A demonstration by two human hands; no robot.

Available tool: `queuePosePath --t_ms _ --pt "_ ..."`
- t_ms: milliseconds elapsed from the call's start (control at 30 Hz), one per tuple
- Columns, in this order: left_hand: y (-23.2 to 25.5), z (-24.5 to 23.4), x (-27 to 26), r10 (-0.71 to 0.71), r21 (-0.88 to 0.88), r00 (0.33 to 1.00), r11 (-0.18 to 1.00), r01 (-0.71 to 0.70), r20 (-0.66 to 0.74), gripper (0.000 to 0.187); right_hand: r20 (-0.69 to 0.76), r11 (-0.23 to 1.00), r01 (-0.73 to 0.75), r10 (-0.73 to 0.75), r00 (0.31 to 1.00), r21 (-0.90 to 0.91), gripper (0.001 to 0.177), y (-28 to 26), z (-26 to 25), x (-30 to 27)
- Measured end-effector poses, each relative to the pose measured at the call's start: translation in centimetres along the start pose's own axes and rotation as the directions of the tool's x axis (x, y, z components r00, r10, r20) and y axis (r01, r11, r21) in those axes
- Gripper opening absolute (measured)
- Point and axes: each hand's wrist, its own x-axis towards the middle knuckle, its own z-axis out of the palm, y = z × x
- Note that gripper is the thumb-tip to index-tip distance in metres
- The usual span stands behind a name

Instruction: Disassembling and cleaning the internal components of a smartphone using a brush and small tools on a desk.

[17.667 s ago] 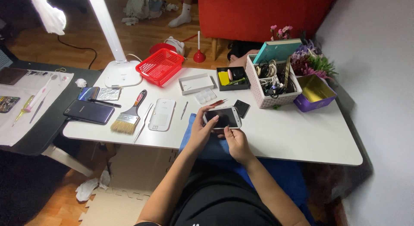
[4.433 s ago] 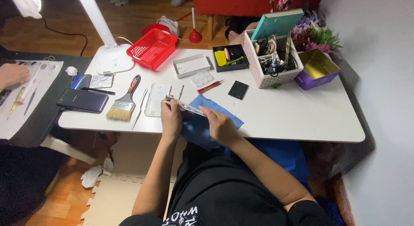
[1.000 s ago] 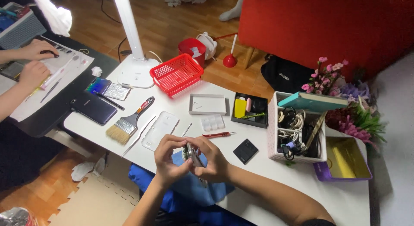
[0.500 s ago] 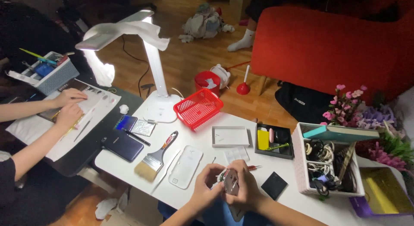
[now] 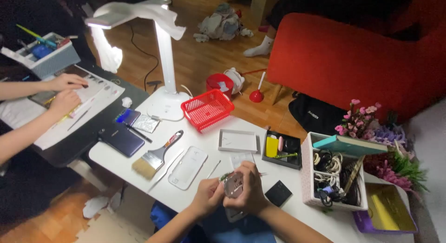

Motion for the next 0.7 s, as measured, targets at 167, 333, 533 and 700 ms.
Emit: queuePosePath --t_ms 167,333,533,700 --pt "-1.0 0.6 0.2 0.041 -0.055 0.997 0.997 -0.045 -0.072 0.041 -0.079 0.986 0.118 -0.128 0.989 -0.114 0.062 -0.7 -0.2 1.0" --pt "-3.0 0.1 0.2 0.035 -0.110 0.981 0.992 -0.056 -0.189 0.038 -0.022 0.971 0.208 -0.212 0.977 -0.113 0.045 1.0 1.8 -1.8" --pt "-0.2 -0.3 -0.2 0.012 -0.154 0.991 0.988 -0.032 -0.132 0.036 0.041 0.998 0.028 -0.030 0.999 0.049 0.066 0.5 0.7 0.2" --pt "-0.3 0.1 0.1 0.083 -0.155 0.996 0.984 -0.087 -0.027 0.034 -0.003 0.926 -0.320 0.327 0.945 0.201 0.015 1.6 0.1 1.8"
